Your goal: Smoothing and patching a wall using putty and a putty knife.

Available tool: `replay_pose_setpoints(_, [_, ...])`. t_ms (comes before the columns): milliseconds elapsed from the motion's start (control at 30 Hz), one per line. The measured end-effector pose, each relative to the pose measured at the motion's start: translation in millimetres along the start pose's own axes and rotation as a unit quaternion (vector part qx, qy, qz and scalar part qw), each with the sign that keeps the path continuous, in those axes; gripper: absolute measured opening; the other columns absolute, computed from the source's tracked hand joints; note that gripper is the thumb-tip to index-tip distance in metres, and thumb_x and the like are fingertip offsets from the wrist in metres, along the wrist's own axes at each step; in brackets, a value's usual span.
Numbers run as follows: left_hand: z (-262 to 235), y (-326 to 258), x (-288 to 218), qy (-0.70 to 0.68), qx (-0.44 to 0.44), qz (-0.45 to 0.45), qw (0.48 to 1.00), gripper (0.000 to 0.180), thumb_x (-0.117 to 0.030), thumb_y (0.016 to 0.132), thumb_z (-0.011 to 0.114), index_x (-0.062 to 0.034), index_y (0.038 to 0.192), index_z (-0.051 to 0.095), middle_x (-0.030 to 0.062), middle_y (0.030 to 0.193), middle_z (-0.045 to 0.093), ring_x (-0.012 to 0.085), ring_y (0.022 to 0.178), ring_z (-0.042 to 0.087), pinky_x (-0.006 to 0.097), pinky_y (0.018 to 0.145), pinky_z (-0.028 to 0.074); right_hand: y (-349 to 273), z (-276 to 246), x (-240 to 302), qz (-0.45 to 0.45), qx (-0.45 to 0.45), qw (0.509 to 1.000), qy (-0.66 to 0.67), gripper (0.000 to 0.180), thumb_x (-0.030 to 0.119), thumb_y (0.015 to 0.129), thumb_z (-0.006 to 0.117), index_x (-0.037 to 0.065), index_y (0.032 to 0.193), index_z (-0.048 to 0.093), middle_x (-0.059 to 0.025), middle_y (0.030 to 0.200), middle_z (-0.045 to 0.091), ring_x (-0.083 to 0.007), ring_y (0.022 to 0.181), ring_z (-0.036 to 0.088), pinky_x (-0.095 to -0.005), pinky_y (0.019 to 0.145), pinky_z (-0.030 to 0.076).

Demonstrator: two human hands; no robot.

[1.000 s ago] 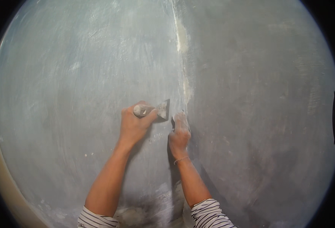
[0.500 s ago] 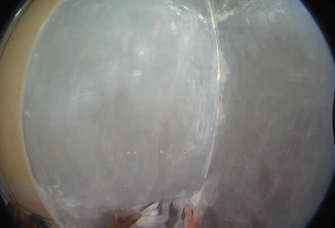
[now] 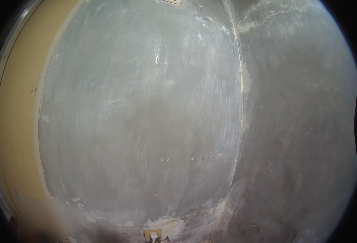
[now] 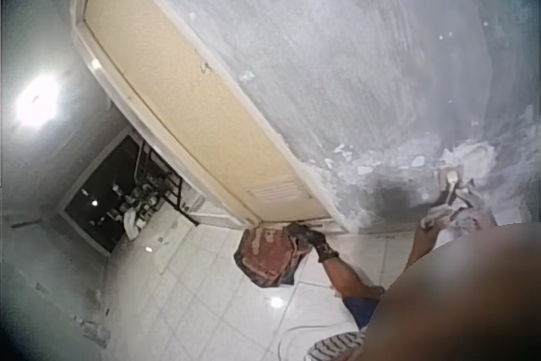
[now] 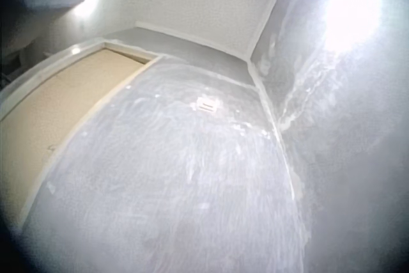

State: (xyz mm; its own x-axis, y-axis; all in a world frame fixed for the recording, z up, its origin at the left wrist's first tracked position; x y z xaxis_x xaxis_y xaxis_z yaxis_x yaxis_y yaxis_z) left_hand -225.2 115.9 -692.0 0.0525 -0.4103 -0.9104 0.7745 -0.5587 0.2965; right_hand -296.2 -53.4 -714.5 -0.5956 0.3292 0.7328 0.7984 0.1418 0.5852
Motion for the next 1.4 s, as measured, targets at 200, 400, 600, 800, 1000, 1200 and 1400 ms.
replay_pose_setpoints(200, [-1,-3,-30,0.063,-0.01,-0.007,0.998,0.024,-0.008,0.075,0.066,0.0027,0.097,0.068,0.0114,0.104,0.065,0.0217,0.098,0.059,0.033,0.087,0.046,27,20,59,0.028,-0.116,0.907,-0.403,0.018,0.003,0.069,0.061,0.008,0.087,0.061,-0.0178,0.129,0.05,-0.0451,0.126,0.037,-0.0534,0.104,0.029])
replay_pose_setpoints(400, [6,3,-36,0.1,0.038,0.067,0.992,0.025,-0.009,0.076,0.069,0.0012,0.099,0.069,0.0125,0.103,0.065,0.0223,0.101,0.057,0.034,0.089,0.044,21,20,52,0.088,-0.103,0.927,-0.349,0.022,0.026,0.084,0.056,0.01,0.093,0.069,-0.0185,0.113,0.056,-0.0414,0.111,0.044,-0.0489,0.094,0.033])
replay_pose_setpoints(600, [-2,-3,-23,-0.021,-0.009,0.007,1.0,0.02,-0.003,0.08,0.064,0.0033,0.098,0.068,0.0109,0.102,0.066,0.0205,0.093,0.061,0.032,0.084,0.048,4,15,7,0.091,-0.03,0.918,-0.386,0.02,0.021,0.086,0.058,0.01,0.1,0.066,-0.0147,0.086,0.062,-0.0367,0.081,0.056,-0.0466,0.072,0.044])
replay_pose_setpoints(800, [-13,-15,-47,0.045,-0.052,-0.038,0.997,0.023,-0.009,0.078,0.066,0.0032,0.097,0.068,0.0093,0.1,0.066,0.0192,0.095,0.06,0.033,0.084,0.048,36,35,75,0.084,-0.032,0.933,-0.347,0.026,0.014,0.08,0.059,0.015,0.105,0.066,-0.0179,0.087,0.063,-0.0396,0.079,0.058,-0.0475,0.071,0.049])
replay_pose_setpoints(1000, [-27,-11,-24,-0.068,-0.031,0.019,0.997,0.036,-0.01,0.075,0.068,0.0012,0.109,0.063,0.0054,0.102,0.064,0.0168,0.098,0.058,0.031,0.085,0.047,43,38,63,0.014,-0.084,0.937,-0.339,0.024,0.015,0.08,0.06,0.009,0.102,0.067,-0.0185,0.094,0.061,-0.0384,0.089,0.057,-0.0447,0.078,0.047])
replay_pose_setpoints(1200, [-12,-20,-35,-0.02,-0.056,-0.018,0.998,0.044,-0.007,0.072,0.069,-0.0002,0.114,0.057,0.0046,0.104,0.062,0.0162,0.099,0.057,0.029,0.085,0.046,51,40,65,0.08,-0.2,0.949,-0.229,0.016,0.014,0.08,0.061,0.007,0.092,0.069,-0.0171,0.093,0.061,-0.0369,0.09,0.057,-0.0429,0.08,0.046])
replay_pose_setpoints(1400, [-50,-7,30,0.016,-0.087,0.135,0.987,0.031,-0.014,0.083,0.061,0.0008,0.11,0.058,0.0077,0.103,0.062,0.018,0.102,0.056,0.032,0.094,0.041,44,42,78,0.144,-0.159,0.959,-0.188,0.016,0.01,0.081,0.058,0.006,0.093,0.067,-0.0179,0.092,0.062,-0.0367,0.089,0.058,-0.0407,0.079,0.047])
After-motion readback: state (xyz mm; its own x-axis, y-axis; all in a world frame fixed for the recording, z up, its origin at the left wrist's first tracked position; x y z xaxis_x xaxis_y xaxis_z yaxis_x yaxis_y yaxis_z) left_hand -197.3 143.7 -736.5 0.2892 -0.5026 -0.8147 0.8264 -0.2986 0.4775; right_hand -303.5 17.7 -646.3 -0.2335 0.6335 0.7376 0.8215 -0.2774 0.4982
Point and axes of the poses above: each hand's wrist, its own y-axis towards the middle knuckle, its own z-axis out of the palm, x = y × z, the point moved 2 cm from there along y, towards the middle knuckle
